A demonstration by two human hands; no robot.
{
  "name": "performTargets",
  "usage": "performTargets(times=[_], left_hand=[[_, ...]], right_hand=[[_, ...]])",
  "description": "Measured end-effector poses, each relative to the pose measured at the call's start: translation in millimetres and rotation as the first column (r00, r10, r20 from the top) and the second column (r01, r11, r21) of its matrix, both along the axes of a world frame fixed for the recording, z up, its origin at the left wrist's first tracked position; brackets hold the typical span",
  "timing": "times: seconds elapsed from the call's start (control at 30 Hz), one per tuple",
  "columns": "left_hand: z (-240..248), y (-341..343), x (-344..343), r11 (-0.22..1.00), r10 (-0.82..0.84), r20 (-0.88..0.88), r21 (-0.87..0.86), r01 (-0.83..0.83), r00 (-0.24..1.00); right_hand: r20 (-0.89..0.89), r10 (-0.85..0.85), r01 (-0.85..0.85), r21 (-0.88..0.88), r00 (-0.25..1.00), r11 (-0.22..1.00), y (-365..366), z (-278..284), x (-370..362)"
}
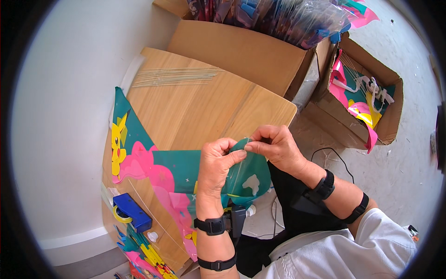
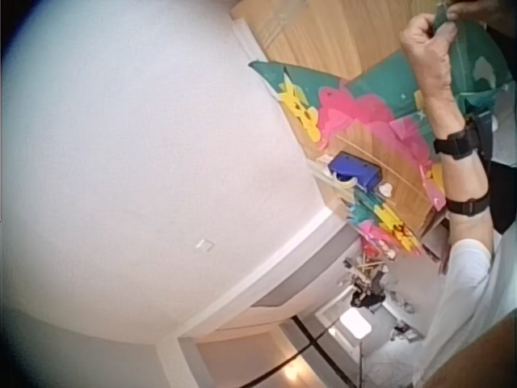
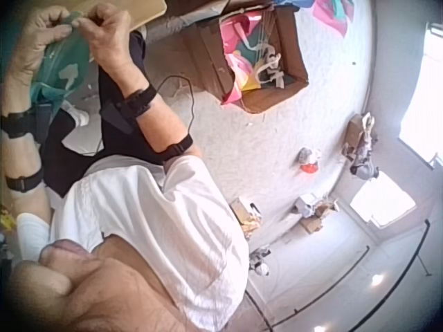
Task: Assembling plastic kites by attaching supports, strings, and tape.
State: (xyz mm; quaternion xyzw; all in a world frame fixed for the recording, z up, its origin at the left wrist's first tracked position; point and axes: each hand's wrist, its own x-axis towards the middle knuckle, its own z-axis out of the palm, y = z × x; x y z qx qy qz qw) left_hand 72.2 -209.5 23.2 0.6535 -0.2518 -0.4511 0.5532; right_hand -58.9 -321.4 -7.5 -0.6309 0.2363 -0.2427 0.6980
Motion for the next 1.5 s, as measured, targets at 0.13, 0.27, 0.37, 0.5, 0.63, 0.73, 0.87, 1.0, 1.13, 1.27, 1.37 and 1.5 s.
performTargets(times=[0.13, 0.27, 0.37, 0.5, 0.63, 0.73, 0.87, 1.0, 1.13, 1.27, 1.37, 1.5], left_hand=[[-4.1, -1.9, -1.7, 1.000, -0.004, -0.004, -0.029, 0.004, 1.000], [-3.9, -1.9, -1.8, 0.999, 0.001, 0.003, -0.038, -0.001, 1.000], [0.2, -3.6, -3.4, 1.000, -0.018, 0.045, -0.008, 0.018, 0.999], [-0.9, -1.7, -2.4, 0.994, -0.099, 0.136, 0.068, 0.090, 0.986], [28.4, 2.0, -17.7, 0.976, 0.217, 0.896, -0.204, -0.073, 0.387], [49.6, 50.1, -44.5, 0.898, 0.436, 0.850, -0.391, -0.201, 0.296], [38.0, 129.7, -80.8, 0.986, 0.157, 0.961, -0.141, -0.086, 0.228], [0.5, 173.3, -98.8, 0.929, -0.230, 0.963, 0.175, -0.327, -0.140], [-13.1, 208.9, -99.6, 0.869, -0.275, 0.880, 0.056, -0.491, -0.386], [-14.2, 228.3, -87.5, 0.836, -0.030, 0.835, -0.281, -0.472, -0.550], [0.5, 227.8, -75.3, 0.832, -0.122, 0.825, -0.218, -0.511, -0.552], [12.4, 246.6, -51.3, 0.867, -0.202, 0.965, 0.096, -0.489, -0.169]], right_hand=[[-0.030, 0.023, -0.024, -0.039, 0.999, 0.999, 0.2, -0.5, -1.6], [0.009, 0.097, -0.097, 0.038, 0.995, 0.995, -2.5, -1.5, 0.2], [-0.018, 0.202, -0.197, 0.140, 0.979, 0.970, -6.9, -1.1, 0.5], [-0.025, 0.065, -0.064, 0.017, 0.998, 0.998, -3.4, -0.4, 6.8], [-0.098, -0.035, 0.050, 0.156, 0.995, 0.986, -6.3, -10.9, 9.4], [-0.188, -0.097, 0.151, 0.298, 0.977, 0.943, -12.4, -19.6, 8.5], [-0.315, -0.113, 0.229, 0.358, 0.942, 0.905, -11.8, -19.8, 8.2], [-0.413, -0.002, 0.206, 0.450, 0.911, 0.869, -12.0, -22.5, 2.6], [-0.407, 0.276, 0.116, 0.716, 0.871, 0.689, -12.2, -26.7, -9.2], [-0.452, 0.480, 0.125, 0.813, 0.752, 0.569, -2.8, -26.4, -20.6], [-0.426, 0.659, -0.003, 0.839, 0.620, 0.544, 1.2, -33.0, -32.0], [-0.255, 0.802, -0.142, 0.912, 0.541, 0.386, 6.0, -30.5, -32.2]])
